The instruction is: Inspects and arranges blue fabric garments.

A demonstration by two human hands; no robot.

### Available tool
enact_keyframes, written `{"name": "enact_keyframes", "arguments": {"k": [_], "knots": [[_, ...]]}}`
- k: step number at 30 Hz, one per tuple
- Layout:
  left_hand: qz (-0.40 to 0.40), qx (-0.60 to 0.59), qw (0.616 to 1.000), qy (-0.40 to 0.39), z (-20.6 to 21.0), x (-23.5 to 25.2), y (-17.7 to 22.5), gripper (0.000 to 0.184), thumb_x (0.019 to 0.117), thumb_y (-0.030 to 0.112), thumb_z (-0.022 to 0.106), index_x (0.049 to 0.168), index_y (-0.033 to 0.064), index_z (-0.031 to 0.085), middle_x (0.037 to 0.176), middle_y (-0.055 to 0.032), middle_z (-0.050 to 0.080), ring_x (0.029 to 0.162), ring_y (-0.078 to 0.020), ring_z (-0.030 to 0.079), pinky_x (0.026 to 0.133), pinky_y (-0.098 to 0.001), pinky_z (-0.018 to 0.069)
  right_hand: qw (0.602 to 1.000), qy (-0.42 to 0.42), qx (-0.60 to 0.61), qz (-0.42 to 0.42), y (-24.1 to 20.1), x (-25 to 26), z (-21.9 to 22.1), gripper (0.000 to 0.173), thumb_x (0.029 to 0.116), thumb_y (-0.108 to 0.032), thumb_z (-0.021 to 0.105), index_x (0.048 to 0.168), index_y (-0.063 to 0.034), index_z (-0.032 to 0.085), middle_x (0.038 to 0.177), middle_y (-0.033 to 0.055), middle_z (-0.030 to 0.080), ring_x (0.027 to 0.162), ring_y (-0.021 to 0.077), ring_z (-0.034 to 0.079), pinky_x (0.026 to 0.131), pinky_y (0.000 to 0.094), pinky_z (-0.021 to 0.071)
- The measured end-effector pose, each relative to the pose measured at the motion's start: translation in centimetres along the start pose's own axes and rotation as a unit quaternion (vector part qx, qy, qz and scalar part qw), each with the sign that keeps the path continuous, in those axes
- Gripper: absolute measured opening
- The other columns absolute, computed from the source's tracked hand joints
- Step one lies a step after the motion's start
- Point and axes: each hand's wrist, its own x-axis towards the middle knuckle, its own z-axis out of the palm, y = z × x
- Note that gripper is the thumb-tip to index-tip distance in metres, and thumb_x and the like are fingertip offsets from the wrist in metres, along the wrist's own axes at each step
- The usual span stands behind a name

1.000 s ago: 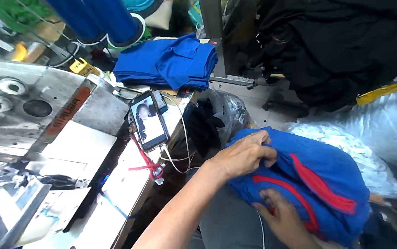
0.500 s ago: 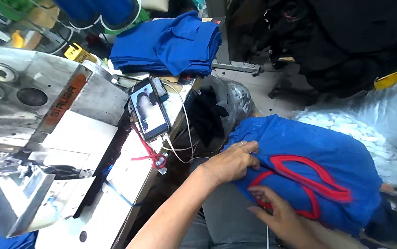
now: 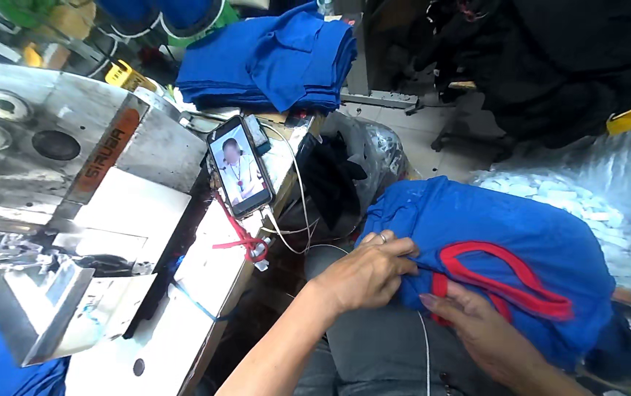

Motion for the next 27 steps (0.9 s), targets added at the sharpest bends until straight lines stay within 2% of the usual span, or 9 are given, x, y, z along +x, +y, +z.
{"name": "enact_keyframes", "arguments": {"k": [5,7,9,18,21,23,24,25,27], "knots": [[-0.006,0.002,0.999,0.045,1.9,-0.8,0.2,0.038,0.0883,0.045,0.074,0.107,0.0127,0.08,0.121,-0.0009,0.071,0.119,-0.0196,0.059,0.107,-0.0443,0.0407,0.997,-0.052,0.04,-0.038,-0.6,-0.3,-0.7,0.033,0.0911,-0.013,0.067,0.122,-0.0025,0.063,0.106,0.0053,0.073,0.099,0.0128,0.07,0.09,0.0296,0.0586],[0.005,0.006,0.997,0.077,2.4,-0.7,0.1,0.029,0.0915,0.037,0.073,0.105,0.0125,0.081,0.116,-0.0006,0.072,0.117,-0.0187,0.06,0.108,-0.0433,0.041,0.996,-0.066,0.037,-0.053,-0.7,-0.3,-0.9,0.037,0.0899,-0.009,0.065,0.126,-0.001,0.062,0.112,0.0068,0.073,0.104,0.0138,0.07,0.093,0.0304,0.058],[0.016,0.002,0.996,0.088,2.7,-0.7,0.1,0.022,0.0935,0.031,0.072,0.102,0.0121,0.082,0.112,-0.0002,0.073,0.115,-0.0175,0.061,0.107,-0.0409,0.0414,0.997,-0.049,0.032,-0.059,-0.8,-0.3,-0.8,0.03,0.0912,-0.006,0.063,0.121,-0.0027,0.061,0.106,0.0045,0.073,0.1,0.0116,0.07,0.09,0.029,0.0579],[0.037,0.04,0.991,0.119,3.0,-0.5,0.2,0.022,0.1007,0.024,0.063,0.095,0.0117,0.08,0.108,-0.002,0.075,0.108,-0.0192,0.066,0.103,-0.0397,0.045,0.998,0.009,0.046,-0.033,-1.5,-0.1,0.0,0.028,0.0941,-0.002,0.058,0.12,-0.0037,0.048,0.099,0.0023,0.072,0.093,0.0115,0.071,0.086,0.0311,0.059],[0.034,0.027,0.989,0.141,3.0,0.0,-0.3,0.026,0.1032,0.024,0.059,0.091,0.0104,0.078,0.107,-0.0033,0.074,0.109,-0.0182,0.066,0.104,-0.0385,0.0451,0.993,0.053,-0.056,-0.087,-0.9,0.0,0.1,0.029,0.0951,-0.012,0.065,0.118,-0.0034,0.05,0.088,-0.001,0.069,0.08,0.0072,0.069,0.073,0.0265,0.0584],[0.01,0.013,0.988,0.156,2.8,0.3,-0.7,0.03,0.1051,0.026,0.056,0.09,0.009,0.075,0.105,-0.0047,0.073,0.109,-0.0178,0.066,0.104,-0.0389,0.0459,0.94,0.13,-0.25,-0.194,0.5,-0.4,-0.2,0.044,0.0893,-0.027,0.075,0.119,-0.0006,0.055,0.083,-0.0016,0.07,0.076,0.007,0.068,0.07,0.0281,0.0585],[0.003,0.01,0.986,0.165,2.6,0.5,-1.0,0.031,0.1057,0.027,0.054,0.089,0.0082,0.073,0.103,-0.0048,0.073,0.108,-0.0177,0.066,0.105,-0.0393,0.0464,0.892,0.168,-0.333,-0.255,1.4,-0.4,-0.7,0.054,0.0862,-0.035,0.077,0.119,0.0025,0.058,0.086,0.0039,0.071,0.08,0.0154,0.068,0.075,0.0372,0.0577],[0.003,0.003,0.985,0.172,2.5,0.7,-1.4,0.031,0.1057,0.026,0.054,0.089,0.0074,0.073,0.101,-0.005,0.072,0.108,-0.018,0.066,0.105,-0.0396,0.0469,0.841,0.201,-0.396,-0.309,2.4,-0.5,-1.4,0.058,0.0862,-0.042,0.076,0.119,0.0032,0.06,0.09,0.0101,0.072,0.085,0.0251,0.068,0.08,0.046,0.0558],[0.013,-0.021,0.982,0.186,2.3,1.2,-1.8,0.028,0.1046,0.022,0.055,0.089,0.0052,0.071,0.098,-0.0063,0.072,0.108,-0.0192,0.067,0.104,-0.0385,0.0502,0.742,0.267,-0.493,-0.368,4.4,-0.8,-3.4,0.05,0.0923,-0.047,0.067,0.118,-0.0056,0.059,0.101,0.0126,0.07,0.095,0.0299,0.067,0.089,0.048,0.0515]]}}
